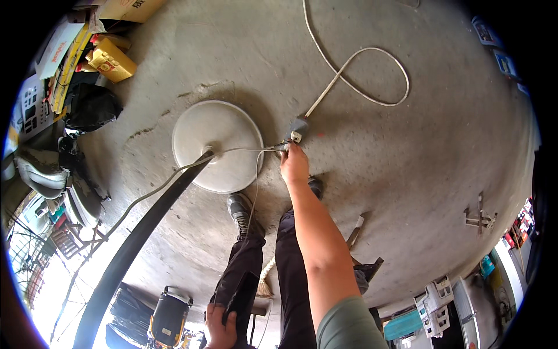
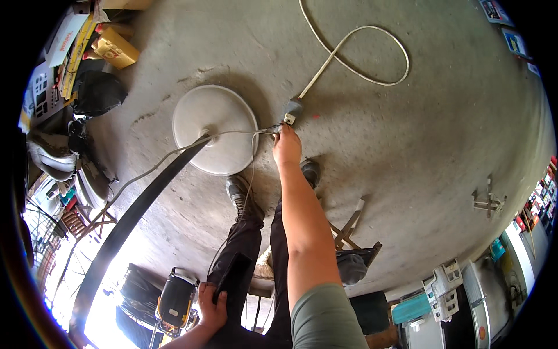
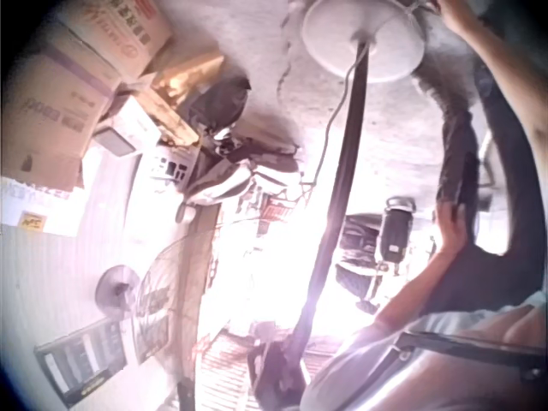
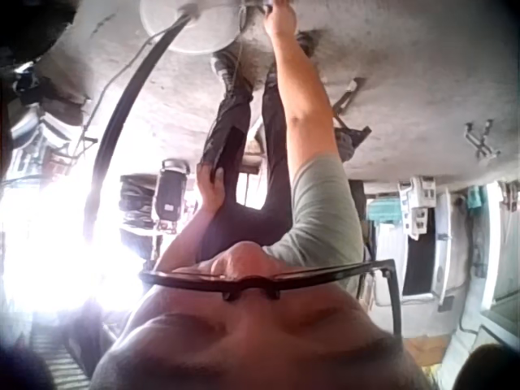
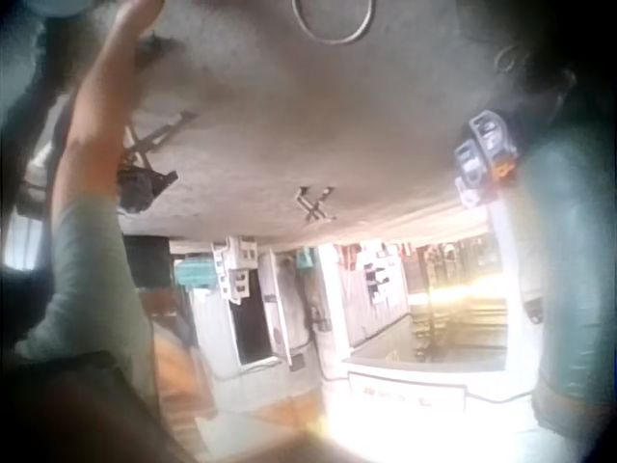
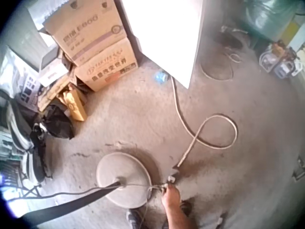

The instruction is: The person unpacks a new air intake hose using scissors, then walks to a car with an open hood and uses a flashlight to inspect the engine bay. The person retrieves a spray can and applies it to the engine area.

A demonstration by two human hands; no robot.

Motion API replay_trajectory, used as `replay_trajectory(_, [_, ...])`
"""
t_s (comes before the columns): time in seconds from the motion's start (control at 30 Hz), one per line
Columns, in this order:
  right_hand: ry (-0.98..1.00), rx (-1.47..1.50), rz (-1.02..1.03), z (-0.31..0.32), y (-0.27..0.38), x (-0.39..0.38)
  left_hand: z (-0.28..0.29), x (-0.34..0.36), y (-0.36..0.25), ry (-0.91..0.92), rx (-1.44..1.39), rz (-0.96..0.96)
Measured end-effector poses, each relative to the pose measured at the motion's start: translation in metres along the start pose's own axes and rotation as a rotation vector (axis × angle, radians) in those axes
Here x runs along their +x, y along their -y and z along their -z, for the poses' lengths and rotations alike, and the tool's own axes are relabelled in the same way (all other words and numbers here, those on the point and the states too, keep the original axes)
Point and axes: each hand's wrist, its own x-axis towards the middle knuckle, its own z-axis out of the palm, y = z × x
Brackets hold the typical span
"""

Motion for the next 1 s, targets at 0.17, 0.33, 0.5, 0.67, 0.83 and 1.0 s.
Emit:
replay_trajectory(0.17, [-0.001,0.161,-0.15,0.046,0.015,-0.067,-0.013,-0.013,0.032,-0.022,-0.003,0.098])
replay_trajectory(0.33, [0.173,0.753,-0.681,0.106,0.026,-0.218,-0.041,0.015,0.039,0.069,-0.586,0.541])
replay_trajectory(0.5, [0.573,1.223,-0.974,0.158,0.076,-0.341,-0.051,0.076,-0.013,0.097,-1.296,0.751])
replay_trajectory(0.67, [0.604,1.388,-0.892,0.173,0.136,-0.36,-0.051,0.111,-0.026,0.221,-1.508,0.591])
replay_trajectory(0.83, [0.543,1.398,-0.933,0.194,0.126,-0.342,-0.047,0.111,-0.018,0.219,-1.511,0.539])
replay_trajectory(1.0, [0.613,1.419,-0.813,0.204,0.128,-0.346,-0.05,0.114,-0.001,0.202,-1.477,0.527])
